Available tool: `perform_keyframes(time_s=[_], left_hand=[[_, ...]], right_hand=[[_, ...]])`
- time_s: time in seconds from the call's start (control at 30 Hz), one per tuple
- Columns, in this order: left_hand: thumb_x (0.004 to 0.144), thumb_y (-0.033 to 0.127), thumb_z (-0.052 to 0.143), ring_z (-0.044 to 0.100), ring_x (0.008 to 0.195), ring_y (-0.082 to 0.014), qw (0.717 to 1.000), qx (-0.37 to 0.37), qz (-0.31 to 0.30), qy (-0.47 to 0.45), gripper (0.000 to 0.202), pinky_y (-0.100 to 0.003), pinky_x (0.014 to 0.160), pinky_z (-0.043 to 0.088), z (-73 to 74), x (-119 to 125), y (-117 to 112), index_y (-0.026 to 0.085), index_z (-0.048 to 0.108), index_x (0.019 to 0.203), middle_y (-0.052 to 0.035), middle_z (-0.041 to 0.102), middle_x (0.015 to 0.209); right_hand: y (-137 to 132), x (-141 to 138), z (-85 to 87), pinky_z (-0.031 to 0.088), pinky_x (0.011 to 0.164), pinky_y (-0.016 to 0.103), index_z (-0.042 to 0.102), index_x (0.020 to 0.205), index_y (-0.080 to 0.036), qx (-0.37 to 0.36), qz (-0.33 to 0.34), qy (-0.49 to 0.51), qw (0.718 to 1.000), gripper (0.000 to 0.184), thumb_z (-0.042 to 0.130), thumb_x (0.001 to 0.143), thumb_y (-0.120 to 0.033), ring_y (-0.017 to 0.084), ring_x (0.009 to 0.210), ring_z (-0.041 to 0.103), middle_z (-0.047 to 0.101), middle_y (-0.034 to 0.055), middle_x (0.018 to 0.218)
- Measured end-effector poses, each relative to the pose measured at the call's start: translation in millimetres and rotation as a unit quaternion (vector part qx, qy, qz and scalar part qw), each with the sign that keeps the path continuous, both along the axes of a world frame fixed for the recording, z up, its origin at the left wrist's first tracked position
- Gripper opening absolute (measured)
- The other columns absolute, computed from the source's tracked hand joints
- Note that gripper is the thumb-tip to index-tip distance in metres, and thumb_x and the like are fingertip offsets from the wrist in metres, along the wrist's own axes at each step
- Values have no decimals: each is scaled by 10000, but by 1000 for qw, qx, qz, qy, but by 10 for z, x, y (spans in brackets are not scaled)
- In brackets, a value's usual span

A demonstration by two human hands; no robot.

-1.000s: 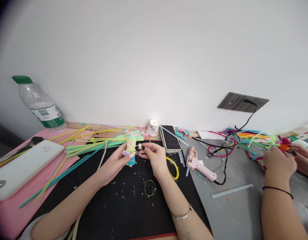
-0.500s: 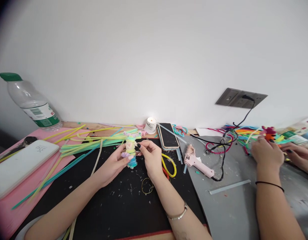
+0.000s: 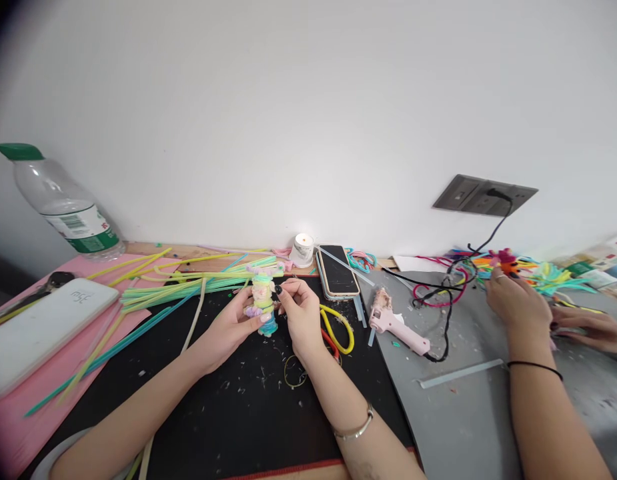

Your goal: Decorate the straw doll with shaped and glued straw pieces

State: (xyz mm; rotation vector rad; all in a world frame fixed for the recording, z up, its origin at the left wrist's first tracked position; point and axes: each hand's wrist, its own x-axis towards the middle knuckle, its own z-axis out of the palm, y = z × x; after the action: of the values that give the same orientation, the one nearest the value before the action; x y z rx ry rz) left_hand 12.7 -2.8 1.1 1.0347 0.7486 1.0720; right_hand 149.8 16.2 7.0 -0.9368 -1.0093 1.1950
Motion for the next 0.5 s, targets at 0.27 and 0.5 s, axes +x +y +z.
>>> perform_keyframes(time_s=[0.27, 0.5], left_hand=[[771, 286, 676, 556, 1071, -208, 1000, 5, 0, 3, 515, -358, 934, 415, 14, 4, 1, 229, 458, 1233, -89, 560, 1239], [755, 291, 685, 560, 1084, -223, 1000, 15, 9, 21, 535, -360, 919, 429, 3, 6, -3, 231, 456, 1235, -79, 589, 1197]], right_hand=[[-11, 2, 7, 365, 508, 227, 614, 694, -168, 7, 16, -12, 1000, 123, 684, 724, -264, 71, 563, 438, 520, 13, 900], [-21, -1, 11, 336, 476, 220, 611, 679, -165, 4, 25, -14, 1000, 138, 683, 722, -274, 63, 543, 397, 523, 21, 902]])
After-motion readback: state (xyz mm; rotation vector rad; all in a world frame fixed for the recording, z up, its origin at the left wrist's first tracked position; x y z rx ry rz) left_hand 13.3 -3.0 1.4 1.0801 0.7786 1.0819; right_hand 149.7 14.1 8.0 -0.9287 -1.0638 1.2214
